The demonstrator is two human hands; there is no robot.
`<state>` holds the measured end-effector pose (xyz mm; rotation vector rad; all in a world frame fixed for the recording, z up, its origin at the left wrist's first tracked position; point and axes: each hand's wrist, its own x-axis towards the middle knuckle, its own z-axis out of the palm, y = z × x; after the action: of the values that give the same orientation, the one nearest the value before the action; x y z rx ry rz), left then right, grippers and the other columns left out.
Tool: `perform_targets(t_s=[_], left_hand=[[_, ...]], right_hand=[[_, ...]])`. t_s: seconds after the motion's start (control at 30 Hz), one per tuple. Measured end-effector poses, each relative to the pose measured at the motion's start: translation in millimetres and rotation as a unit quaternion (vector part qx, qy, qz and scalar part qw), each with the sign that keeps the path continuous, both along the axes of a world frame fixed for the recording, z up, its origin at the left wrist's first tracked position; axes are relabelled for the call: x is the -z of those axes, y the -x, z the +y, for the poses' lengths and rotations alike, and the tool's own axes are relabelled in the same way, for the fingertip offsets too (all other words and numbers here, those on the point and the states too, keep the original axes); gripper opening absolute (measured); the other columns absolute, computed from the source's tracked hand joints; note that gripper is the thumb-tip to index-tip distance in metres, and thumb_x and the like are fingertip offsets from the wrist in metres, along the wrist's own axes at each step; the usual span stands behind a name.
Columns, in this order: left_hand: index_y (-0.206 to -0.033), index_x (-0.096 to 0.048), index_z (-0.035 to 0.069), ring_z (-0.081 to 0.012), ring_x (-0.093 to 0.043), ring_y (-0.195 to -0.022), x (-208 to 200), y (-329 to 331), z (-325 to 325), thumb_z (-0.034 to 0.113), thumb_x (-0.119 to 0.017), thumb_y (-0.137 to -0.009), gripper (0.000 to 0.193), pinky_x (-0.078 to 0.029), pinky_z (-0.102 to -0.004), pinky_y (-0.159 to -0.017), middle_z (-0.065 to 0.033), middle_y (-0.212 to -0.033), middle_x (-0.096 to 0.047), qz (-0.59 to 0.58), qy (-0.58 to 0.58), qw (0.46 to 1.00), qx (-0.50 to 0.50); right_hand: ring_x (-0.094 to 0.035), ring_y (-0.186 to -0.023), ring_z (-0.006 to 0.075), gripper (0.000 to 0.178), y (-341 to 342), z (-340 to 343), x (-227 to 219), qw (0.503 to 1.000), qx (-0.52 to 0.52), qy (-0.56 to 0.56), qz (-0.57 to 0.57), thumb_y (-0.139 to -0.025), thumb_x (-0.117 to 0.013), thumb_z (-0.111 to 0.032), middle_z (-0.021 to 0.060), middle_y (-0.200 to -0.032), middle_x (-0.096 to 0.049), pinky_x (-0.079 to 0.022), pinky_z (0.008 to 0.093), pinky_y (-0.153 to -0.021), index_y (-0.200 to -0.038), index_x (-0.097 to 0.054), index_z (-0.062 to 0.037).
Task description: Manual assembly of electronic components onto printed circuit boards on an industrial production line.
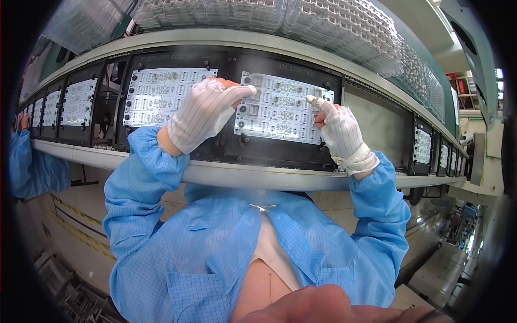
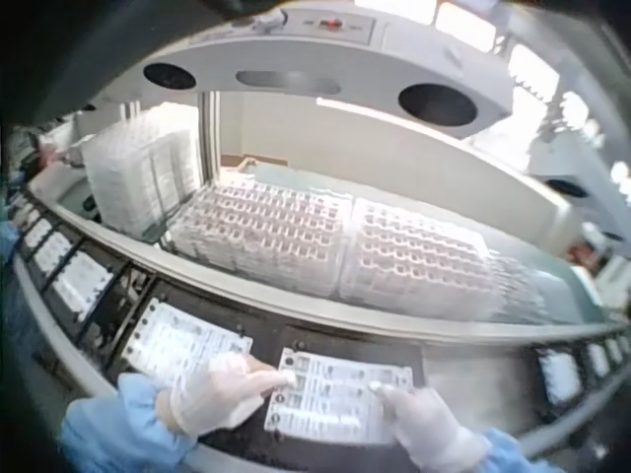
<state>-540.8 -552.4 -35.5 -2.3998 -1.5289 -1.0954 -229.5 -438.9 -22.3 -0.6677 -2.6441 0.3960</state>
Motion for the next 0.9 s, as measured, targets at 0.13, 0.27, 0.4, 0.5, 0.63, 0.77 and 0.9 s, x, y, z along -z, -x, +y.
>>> perform_targets(t_s=[0.13, 0.27, 0.4, 0.5, 0.63, 0.77, 0.9], left_hand=[[-0.119, -0.067, 0.008, -0.0259, -0.065, -0.084, 0.6, -4.3, -4.5, 0.005, -0.071, -0.084, 0.035, -0.054, -0.0380, -0.076, -0.0077, -0.094, -0.070, -0.015, 0.011, 1.000, 0.009], [-0.120, -0.067, 0.008, -0.0268, -0.065, -0.083, -1.1, -5.3, -8.2, 0.004, -0.071, -0.084, 0.037, -0.054, -0.0384, -0.075, -0.0081, -0.094, -0.070, -0.022, 0.015, 1.000, 0.013], [-0.121, -0.067, 0.008, -0.0267, -0.065, -0.086, 1.4, -1.0, -11.4, 0.002, -0.070, -0.082, 0.039, -0.053, -0.0387, -0.074, -0.0079, -0.095, -0.070, -0.025, 0.018, 0.999, 0.017], [-0.122, -0.066, 0.008, -0.0266, -0.064, -0.087, -3.7, -2.8, -17.8, -0.001, -0.068, -0.080, 0.043, -0.053, -0.0384, -0.075, -0.0076, -0.097, -0.070, -0.009, 0.029, 1.000, 0.004], [-0.123, -0.065, 0.009, -0.0263, -0.063, -0.084, -7.7, -8.0, -24.4, -0.001, -0.069, -0.077, 0.048, -0.053, -0.0384, -0.077, -0.0068, -0.095, -0.069, 0.008, 0.038, 0.999, -0.021], [-0.117, -0.066, 0.009, -0.0271, -0.067, -0.084, -19.6, -0.3, -9.8, 0.000, -0.070, -0.076, 0.042, -0.054, -0.0387, -0.078, -0.0094, -0.090, -0.070, 0.090, 0.031, 0.993, -0.070], [-0.114, -0.067, 0.006, -0.0291, -0.070, -0.086, -20.9, 53.3, 72.8, 0.004, -0.069, -0.084, 0.030, -0.057, -0.0384, -0.082, -0.0114, -0.096, -0.072, 0.058, -0.067, 0.992, -0.086]], right_hand=[[-0.062, -0.074, 0.0256, 0.060, 3.9, -4.1, -8.6, 0.999, 0.002, -0.026, -0.031, -0.075, -0.060, 0.008, 0.0043, -0.075, -0.063, -0.048, 0.0375, -0.081, -0.132, -0.059, -0.0126], [-0.062, -0.073, 0.0270, 0.057, 1.4, -1.7, -13.5, 0.996, 0.002, -0.016, -0.088, -0.076, -0.061, 0.007, 0.0052, -0.072, -0.062, -0.048, 0.0379, -0.080, -0.130, -0.060, -0.0121], [-0.060, -0.070, 0.0291, 0.056, 3.3, -0.6, -18.2, 0.996, 0.001, 0.047, -0.082, -0.075, -0.062, 0.007, 0.0049, -0.069, -0.059, -0.047, 0.0380, -0.080, -0.127, -0.061, -0.0124], [-0.059, -0.072, 0.0276, 0.056, 3.9, -9.6, -19.5, 0.992, -0.013, -0.009, -0.123, -0.074, -0.061, 0.007, 0.0040, -0.073, -0.059, -0.047, 0.0381, -0.080, -0.127, -0.062, -0.0120], [-0.057, -0.079, 0.0282, 0.054, -1.5, -22.1, 2.3, 0.985, -0.037, -0.144, -0.093, -0.077, -0.057, 0.006, 0.0070, -0.080, -0.058, -0.047, 0.0395, -0.079, -0.129, -0.061, -0.0088], [-0.059, -0.084, 0.0289, 0.057, -9.7, -31.2, 31.2, 0.982, -0.010, -0.187, -0.037, -0.076, -0.058, 0.003, 0.0083, -0.080, -0.055, -0.049, 0.0408, -0.078, -0.132, -0.061, -0.0070], [-0.060, -0.081, 0.0283, 0.054, -12.0, -24.6, 40.3, 0.978, -0.006, -0.198, -0.072, -0.079, -0.059, -0.001, 0.0068, -0.074, -0.054, -0.051, 0.0408, -0.083, -0.134, -0.061, -0.0066]])
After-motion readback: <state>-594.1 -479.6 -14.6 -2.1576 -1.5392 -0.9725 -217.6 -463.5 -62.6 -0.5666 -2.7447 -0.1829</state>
